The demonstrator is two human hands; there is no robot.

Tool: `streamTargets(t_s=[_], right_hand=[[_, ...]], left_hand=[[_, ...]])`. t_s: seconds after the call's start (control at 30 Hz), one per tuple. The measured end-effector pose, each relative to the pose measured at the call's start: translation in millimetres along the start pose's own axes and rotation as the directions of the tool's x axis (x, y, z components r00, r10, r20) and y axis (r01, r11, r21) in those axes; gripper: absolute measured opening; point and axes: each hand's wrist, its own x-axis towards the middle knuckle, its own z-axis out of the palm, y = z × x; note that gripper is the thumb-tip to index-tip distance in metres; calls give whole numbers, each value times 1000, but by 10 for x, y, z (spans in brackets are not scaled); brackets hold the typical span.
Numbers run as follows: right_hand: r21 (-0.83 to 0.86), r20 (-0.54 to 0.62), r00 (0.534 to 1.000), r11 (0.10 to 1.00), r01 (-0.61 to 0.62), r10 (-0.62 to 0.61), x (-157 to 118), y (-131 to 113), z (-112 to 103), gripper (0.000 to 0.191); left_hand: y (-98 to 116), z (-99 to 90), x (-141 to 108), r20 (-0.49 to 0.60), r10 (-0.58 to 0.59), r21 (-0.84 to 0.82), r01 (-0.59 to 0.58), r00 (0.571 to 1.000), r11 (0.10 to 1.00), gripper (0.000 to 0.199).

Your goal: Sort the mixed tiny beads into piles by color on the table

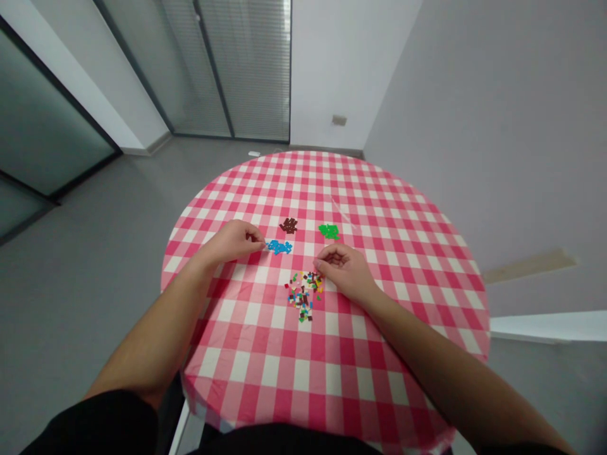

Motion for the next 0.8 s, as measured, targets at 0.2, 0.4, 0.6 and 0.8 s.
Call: streamTargets(t_s=[0.2, 0.4, 0.6, 0.8], right_hand=[[-17, 10, 1000, 1000, 2, -2, 4, -1, -14, 18], [-74, 46, 999, 997, 7, -4, -12, 32, -27, 18], [-106, 83, 997, 994, 15, -6, -27, 39, -22, 14], [-159, 103, 995, 987, 37, -20, -34, 5, -37, 12]], left_hand=[[-37, 53, 18, 112, -18, 18, 16, 994, 1000, 16], [-28, 80, 20, 139, 4, 28, -8, 990, 1000, 17], [-1, 111, 27, 144, 6, 48, -13, 990, 999, 17], [8, 131, 41, 102, -10, 13, 9, 995, 1000, 16]])
